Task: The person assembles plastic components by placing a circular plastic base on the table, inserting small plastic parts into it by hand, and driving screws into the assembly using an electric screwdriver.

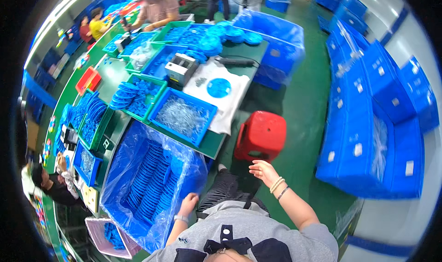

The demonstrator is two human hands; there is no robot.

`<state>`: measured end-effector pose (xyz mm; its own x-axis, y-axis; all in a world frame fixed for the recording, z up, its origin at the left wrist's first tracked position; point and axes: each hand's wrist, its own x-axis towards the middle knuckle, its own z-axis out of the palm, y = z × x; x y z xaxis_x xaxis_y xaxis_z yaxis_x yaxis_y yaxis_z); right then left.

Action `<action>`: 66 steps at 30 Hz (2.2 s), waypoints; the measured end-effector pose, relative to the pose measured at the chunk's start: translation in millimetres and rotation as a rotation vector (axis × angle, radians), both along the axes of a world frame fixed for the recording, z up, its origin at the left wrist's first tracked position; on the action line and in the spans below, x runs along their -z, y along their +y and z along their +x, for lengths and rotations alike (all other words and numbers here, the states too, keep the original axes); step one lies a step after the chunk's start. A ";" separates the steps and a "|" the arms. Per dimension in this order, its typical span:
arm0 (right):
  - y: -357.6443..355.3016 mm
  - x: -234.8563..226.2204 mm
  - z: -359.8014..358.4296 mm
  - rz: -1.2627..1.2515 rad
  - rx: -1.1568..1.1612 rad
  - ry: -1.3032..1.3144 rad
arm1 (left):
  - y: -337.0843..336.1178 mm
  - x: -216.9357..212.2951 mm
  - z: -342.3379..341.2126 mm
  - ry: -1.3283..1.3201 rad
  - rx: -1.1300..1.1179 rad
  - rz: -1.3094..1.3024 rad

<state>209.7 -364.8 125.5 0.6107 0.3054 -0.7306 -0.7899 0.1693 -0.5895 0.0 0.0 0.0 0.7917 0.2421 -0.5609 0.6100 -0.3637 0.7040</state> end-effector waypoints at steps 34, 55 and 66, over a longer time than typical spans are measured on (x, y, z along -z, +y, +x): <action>149.8 97.4 555.0 -0.560 -0.957 -1.635 | -196.5 -34.7 462.5 -0.585 -0.590 0.069; 152.6 113.1 593.2 -0.137 -0.781 -1.873 | -219.3 -18.9 577.5 -0.640 -0.935 0.805; 156.8 121.4 599.4 -0.116 -0.764 -1.861 | -199.8 -1.2 615.5 -0.341 -0.881 1.130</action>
